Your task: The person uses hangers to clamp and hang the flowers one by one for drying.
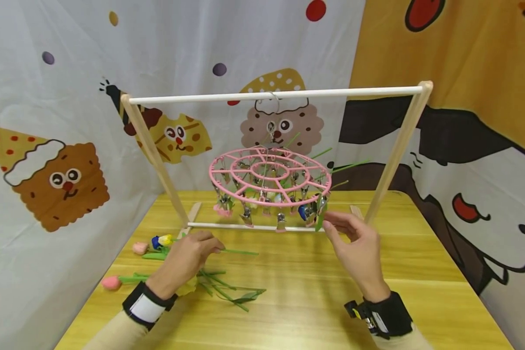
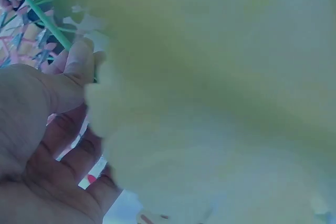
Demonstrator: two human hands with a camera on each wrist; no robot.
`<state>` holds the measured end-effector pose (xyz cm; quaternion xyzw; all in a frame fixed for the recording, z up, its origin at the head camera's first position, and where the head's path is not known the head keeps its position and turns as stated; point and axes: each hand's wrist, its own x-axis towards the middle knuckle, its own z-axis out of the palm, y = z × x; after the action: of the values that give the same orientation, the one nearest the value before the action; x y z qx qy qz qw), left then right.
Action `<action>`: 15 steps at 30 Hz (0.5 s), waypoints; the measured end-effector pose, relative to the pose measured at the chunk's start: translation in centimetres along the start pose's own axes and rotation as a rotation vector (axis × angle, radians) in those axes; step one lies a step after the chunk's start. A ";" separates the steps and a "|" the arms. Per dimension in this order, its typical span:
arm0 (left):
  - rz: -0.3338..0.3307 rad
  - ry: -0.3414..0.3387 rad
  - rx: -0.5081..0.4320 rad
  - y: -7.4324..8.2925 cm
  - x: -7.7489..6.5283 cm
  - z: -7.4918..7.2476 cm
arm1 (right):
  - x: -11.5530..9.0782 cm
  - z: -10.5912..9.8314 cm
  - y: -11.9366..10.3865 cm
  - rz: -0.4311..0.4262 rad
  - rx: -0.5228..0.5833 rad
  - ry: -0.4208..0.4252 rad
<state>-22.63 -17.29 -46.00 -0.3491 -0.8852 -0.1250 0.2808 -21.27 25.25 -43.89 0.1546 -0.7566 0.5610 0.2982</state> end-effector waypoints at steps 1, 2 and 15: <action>-0.003 0.007 -0.009 0.2 0.0 -0.2 | -0.1 0.1 -0.2 -0.017 0.006 -0.005; -0.005 0.013 -0.019 0.4 0.1 -0.3 | -0.1 0.2 -0.3 -0.036 0.007 -0.010; -0.021 0.089 -0.139 2.8 0.8 -1.9 | -0.2 1.1 -1.3 -0.183 -0.003 -0.040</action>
<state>-20.45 -15.62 -43.92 -0.3526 -0.8646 -0.2046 0.2938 -20.65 23.75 -43.27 0.2336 -0.7460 0.5272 0.3332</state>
